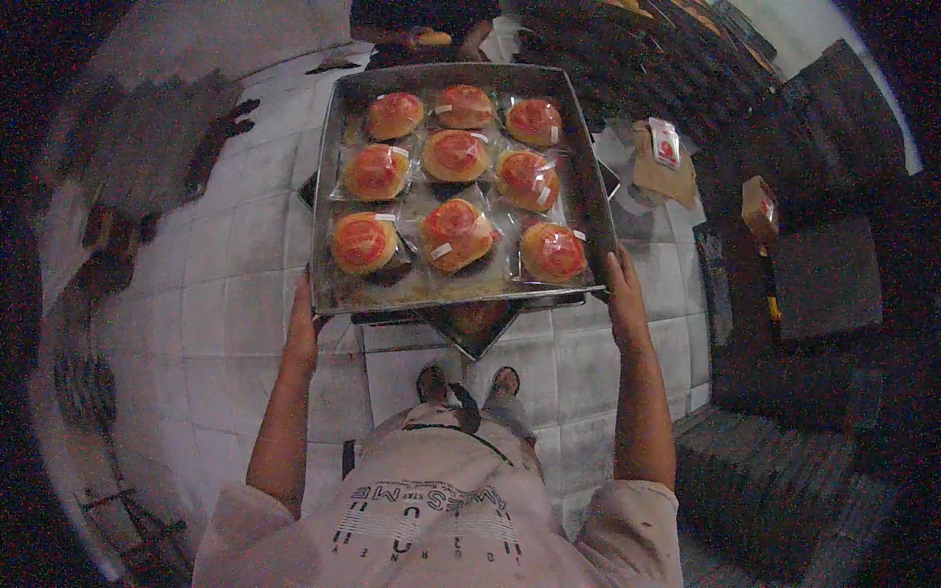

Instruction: The person places individual bread rolls into plastic bags and arranges them on a metal tray.

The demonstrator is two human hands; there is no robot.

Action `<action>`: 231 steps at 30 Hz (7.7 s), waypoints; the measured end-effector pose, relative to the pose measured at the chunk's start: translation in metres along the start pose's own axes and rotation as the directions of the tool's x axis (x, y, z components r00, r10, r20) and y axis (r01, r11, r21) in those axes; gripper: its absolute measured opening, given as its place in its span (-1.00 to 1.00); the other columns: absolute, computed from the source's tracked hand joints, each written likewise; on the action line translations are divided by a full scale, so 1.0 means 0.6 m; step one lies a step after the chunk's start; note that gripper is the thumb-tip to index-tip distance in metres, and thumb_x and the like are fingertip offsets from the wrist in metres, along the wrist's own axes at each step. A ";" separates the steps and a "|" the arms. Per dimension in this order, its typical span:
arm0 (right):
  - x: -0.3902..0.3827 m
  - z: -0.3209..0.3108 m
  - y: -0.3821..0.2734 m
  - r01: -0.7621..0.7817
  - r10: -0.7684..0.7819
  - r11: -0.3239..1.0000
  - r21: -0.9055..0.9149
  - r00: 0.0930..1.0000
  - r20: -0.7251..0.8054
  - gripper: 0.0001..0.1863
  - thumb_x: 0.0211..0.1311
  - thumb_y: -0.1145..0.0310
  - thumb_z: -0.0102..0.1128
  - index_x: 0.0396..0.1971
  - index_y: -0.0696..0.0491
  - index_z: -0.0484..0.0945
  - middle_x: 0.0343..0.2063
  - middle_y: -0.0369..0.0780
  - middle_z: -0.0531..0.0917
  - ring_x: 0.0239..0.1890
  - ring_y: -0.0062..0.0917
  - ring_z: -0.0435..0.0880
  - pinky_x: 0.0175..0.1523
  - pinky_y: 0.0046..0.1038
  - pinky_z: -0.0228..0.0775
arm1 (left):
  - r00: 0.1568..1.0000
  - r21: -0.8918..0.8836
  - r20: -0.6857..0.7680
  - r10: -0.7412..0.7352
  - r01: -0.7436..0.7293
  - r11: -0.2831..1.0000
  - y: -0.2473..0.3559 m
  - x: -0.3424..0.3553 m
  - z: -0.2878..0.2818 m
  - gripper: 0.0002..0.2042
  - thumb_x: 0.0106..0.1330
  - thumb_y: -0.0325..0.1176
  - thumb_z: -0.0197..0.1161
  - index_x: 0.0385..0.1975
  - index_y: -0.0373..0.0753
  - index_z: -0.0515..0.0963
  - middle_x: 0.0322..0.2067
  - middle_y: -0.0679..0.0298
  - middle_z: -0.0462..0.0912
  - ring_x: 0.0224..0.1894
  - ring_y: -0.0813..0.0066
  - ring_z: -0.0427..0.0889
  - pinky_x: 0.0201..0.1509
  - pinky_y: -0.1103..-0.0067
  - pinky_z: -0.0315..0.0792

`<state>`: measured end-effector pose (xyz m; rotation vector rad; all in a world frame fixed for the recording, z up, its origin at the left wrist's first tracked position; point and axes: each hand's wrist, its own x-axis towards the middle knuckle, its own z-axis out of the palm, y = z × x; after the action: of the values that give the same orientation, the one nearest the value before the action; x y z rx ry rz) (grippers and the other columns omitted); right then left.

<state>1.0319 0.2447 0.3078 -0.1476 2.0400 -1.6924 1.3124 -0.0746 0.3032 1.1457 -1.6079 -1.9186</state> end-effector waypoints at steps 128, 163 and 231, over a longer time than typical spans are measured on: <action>0.239 -1.016 0.502 -0.489 0.624 0.486 -0.724 0.774 -0.105 -0.59 0.17 0.12 0.08 -0.15 0.15 0.49 -0.33 -0.11 0.59 -0.31 -0.33 0.54 -0.24 -0.34 0.35 | 0.870 0.939 -0.114 0.480 -0.063 0.337 0.078 -0.024 0.686 -0.53 0.29 -0.23 -0.01 0.21 -0.15 0.22 0.31 0.09 -0.03 0.36 -0.11 -0.34 0.36 0.16 -0.28; 1.088 0.377 -0.070 0.922 0.475 0.386 -0.005 -0.194 0.859 -0.65 0.21 0.19 0.05 -0.09 0.08 0.49 -0.17 -0.07 0.60 -0.10 -0.22 0.57 0.02 -0.30 0.36 | -0.539 -0.142 -0.790 0.292 0.624 0.768 -0.025 0.025 0.834 -0.51 0.36 -0.21 -0.05 0.20 -0.35 0.16 0.22 0.02 0.17 0.30 0.15 0.07 0.30 0.33 0.02; 0.586 0.887 -0.041 0.214 0.227 0.862 0.461 -0.974 0.026 -0.48 0.32 0.32 -0.24 0.28 0.01 0.04 0.06 0.04 0.40 0.11 -0.19 0.39 0.16 -0.33 0.21 | -0.918 -0.559 -0.348 -0.189 0.041 0.828 -0.073 0.541 0.849 -0.34 0.30 -0.26 -0.12 0.32 -0.05 -0.31 0.02 -0.06 0.44 -0.08 -0.05 0.53 -0.07 0.30 0.43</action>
<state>0.9448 -0.3711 0.1656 -1.8841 -0.4362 0.2094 0.7319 0.0184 0.1573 2.2328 0.5403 0.4255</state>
